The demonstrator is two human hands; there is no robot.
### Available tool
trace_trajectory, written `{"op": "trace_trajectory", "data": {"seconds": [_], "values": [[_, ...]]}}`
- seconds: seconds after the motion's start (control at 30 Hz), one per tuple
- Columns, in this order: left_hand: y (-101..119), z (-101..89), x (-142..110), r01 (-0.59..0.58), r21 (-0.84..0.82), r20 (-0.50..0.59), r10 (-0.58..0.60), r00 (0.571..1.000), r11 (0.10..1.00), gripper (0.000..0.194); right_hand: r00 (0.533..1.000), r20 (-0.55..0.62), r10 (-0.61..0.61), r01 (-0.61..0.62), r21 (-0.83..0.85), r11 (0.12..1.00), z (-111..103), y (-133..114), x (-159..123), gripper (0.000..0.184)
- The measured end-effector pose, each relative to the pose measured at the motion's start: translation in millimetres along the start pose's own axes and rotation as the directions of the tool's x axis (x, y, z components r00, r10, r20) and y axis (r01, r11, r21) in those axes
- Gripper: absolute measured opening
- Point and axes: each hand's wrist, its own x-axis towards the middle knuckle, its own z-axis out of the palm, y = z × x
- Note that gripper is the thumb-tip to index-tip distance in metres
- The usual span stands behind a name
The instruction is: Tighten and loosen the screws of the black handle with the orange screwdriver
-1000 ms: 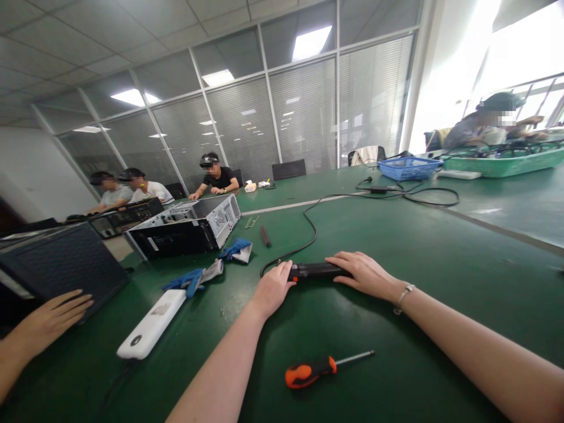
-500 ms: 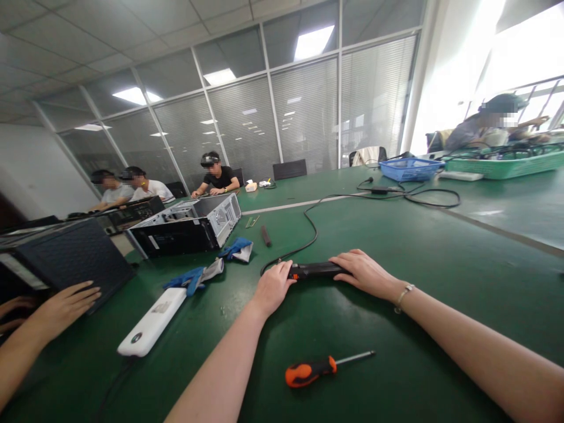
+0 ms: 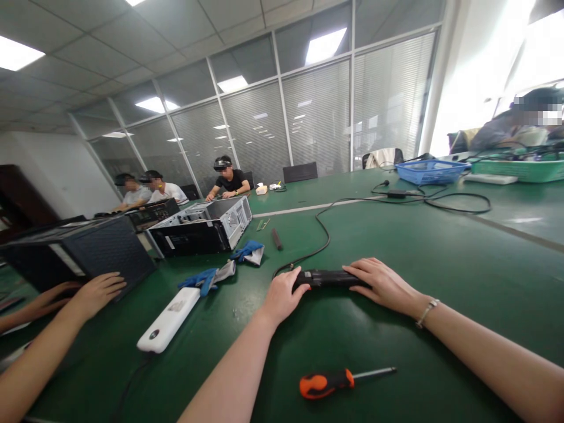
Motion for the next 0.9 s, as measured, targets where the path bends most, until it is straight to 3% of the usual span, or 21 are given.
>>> {"op": "trace_trajectory", "data": {"seconds": [0.2,0.3,0.4,0.57,0.7,0.9], "values": [[3,-0.2,0,0.049,-0.173,0.006,-0.049,0.999,0.984,0.047,0.987,0.040,0.153,-0.157,0.148,0.976,-11,-9,-2,0.037],[6,-0.9,0,0.021,-0.195,-0.018,-0.025,1.000,0.981,0.057,0.948,0.147,0.283,-0.310,0.218,0.925,-17,-6,-4,0.040],[7,-2.1,0,-0.016,-0.200,-0.013,0.014,1.000,0.980,0.056,0.911,0.261,0.320,-0.391,0.295,0.872,-20,-1,-5,0.043],[6,-7.9,-1,-0.022,-0.225,0.020,0.027,0.999,0.974,0.047,0.912,0.265,0.313,-0.391,0.333,0.858,-23,-1,-4,0.042],[7,-11.5,0,0.046,-0.259,0.096,-0.021,0.995,0.965,0.040,0.920,0.239,0.312,-0.380,0.340,0.860,-27,-7,-3,0.038],[8,-13.2,4,0.080,-0.257,0.128,-0.048,0.991,0.963,0.037,0.928,0.211,0.308,-0.365,0.349,0.863,-31,-11,-2,0.037]]}}
